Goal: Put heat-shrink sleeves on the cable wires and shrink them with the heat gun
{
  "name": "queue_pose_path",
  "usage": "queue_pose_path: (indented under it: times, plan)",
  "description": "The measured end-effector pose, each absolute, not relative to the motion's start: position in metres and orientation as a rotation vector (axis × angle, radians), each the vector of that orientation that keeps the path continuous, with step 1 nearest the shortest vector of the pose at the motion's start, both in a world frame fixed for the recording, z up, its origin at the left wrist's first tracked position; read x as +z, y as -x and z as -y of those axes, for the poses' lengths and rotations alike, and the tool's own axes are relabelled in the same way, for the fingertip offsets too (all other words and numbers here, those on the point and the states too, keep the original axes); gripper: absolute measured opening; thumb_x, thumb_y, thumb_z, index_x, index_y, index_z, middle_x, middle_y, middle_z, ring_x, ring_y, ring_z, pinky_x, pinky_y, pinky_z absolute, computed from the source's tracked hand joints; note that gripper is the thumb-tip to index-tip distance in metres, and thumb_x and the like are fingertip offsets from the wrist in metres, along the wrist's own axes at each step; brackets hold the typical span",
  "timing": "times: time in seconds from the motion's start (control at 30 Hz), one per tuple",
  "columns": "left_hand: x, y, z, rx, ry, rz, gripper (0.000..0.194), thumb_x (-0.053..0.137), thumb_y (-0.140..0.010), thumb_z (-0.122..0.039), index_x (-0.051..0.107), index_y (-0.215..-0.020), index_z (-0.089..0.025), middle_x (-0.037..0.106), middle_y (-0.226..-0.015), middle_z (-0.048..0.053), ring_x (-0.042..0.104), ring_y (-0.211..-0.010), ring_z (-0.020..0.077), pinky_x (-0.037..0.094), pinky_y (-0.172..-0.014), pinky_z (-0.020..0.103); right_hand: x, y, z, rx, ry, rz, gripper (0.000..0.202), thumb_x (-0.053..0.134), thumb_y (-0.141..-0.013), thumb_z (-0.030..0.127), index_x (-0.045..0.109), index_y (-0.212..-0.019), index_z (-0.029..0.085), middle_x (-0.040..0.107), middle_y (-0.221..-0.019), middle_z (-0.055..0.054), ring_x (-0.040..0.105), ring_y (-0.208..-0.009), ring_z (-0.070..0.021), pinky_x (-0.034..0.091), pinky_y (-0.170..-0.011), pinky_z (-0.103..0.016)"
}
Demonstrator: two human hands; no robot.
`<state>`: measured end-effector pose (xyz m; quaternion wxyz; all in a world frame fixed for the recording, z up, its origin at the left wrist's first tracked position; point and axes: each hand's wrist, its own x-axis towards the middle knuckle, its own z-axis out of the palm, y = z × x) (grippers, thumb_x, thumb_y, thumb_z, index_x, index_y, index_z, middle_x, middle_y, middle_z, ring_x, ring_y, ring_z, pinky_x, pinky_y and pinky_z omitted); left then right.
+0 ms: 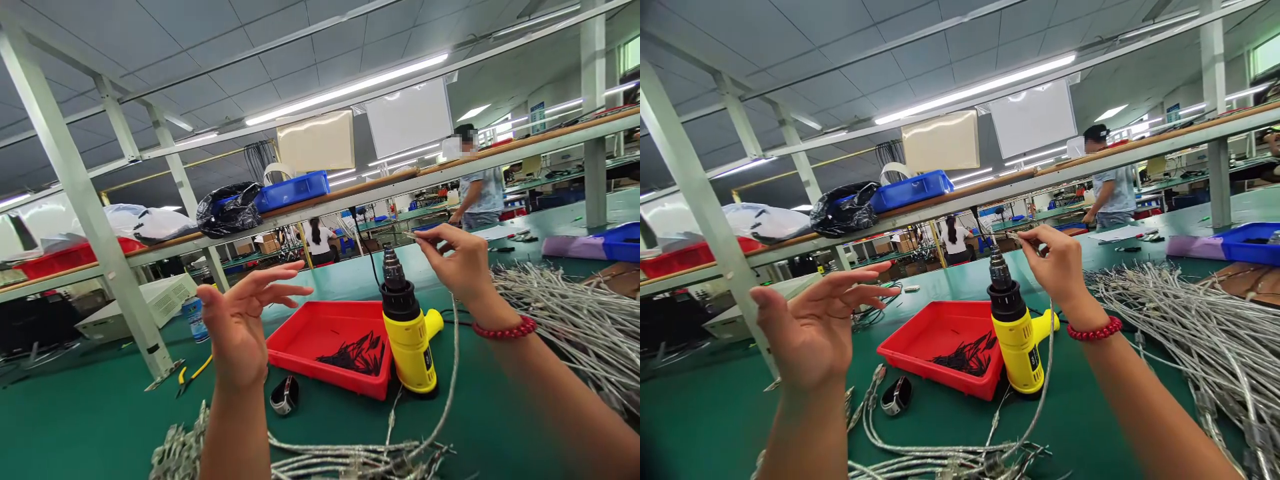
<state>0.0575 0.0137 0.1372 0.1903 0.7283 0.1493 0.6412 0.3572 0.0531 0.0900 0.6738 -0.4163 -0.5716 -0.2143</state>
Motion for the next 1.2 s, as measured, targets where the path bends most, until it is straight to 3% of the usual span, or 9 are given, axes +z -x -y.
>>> queue_pose_path:
  times: [1.0, 1.1, 1.17, 1.2]
  plan:
    - [0.138, -0.062, -0.012, 1.815, -2.143, -0.499, 0.068, 0.027, -0.094, -0.071, 0.079, -0.082, -0.028, 0.079, -0.097, 0.004, 0.075, -0.069, 0.0215, 0.054, -0.054, 0.031, 0.091, -0.355, -0.062, -0.564, 0.994, 1.388, 0.012, 0.062, -0.085, 0.019, 0.074, -0.088, 0.017, 0.072, -0.077, -0.005, 0.056, -0.057, -0.0137, 0.045, -0.055, -0.028]
    - [0.135, -0.07, -0.01, 1.92, -2.088, -0.612, 0.043, 0.05, -0.094, -0.057, 0.078, -0.082, -0.026, 0.079, -0.093, 0.003, 0.075, -0.069, 0.019, 0.053, -0.053, 0.028, 0.093, -0.354, -0.059, -0.555, 0.963, 1.438, 0.01, 0.065, -0.084, 0.019, 0.074, -0.087, 0.017, 0.072, -0.076, -0.003, 0.055, -0.055, -0.0123, 0.045, -0.055, -0.028]
    - [0.132, -0.077, -0.011, 2.003, -2.099, -0.731, 0.016, 0.069, -0.087, -0.04, 0.076, -0.088, -0.026, 0.078, -0.093, 0.001, 0.074, -0.074, 0.0169, 0.053, -0.055, 0.024, 0.097, -0.35, -0.052, -0.528, 0.897, 1.516, 0.008, 0.067, -0.085, 0.019, 0.074, -0.087, 0.017, 0.072, -0.075, -0.002, 0.054, -0.054, -0.0111, 0.046, -0.054, -0.027]
    - [0.131, -0.08, -0.012, 2.013, -2.152, -0.78, 0.014, 0.074, -0.082, -0.033, 0.075, -0.094, -0.026, 0.078, -0.096, 0.0, 0.074, -0.079, 0.0167, 0.054, -0.057, 0.023, 0.099, -0.347, -0.046, -0.506, 0.852, 1.564, 0.007, 0.067, -0.085, 0.019, 0.074, -0.087, 0.017, 0.071, -0.075, -0.002, 0.054, -0.054, -0.0106, 0.045, -0.053, -0.026]
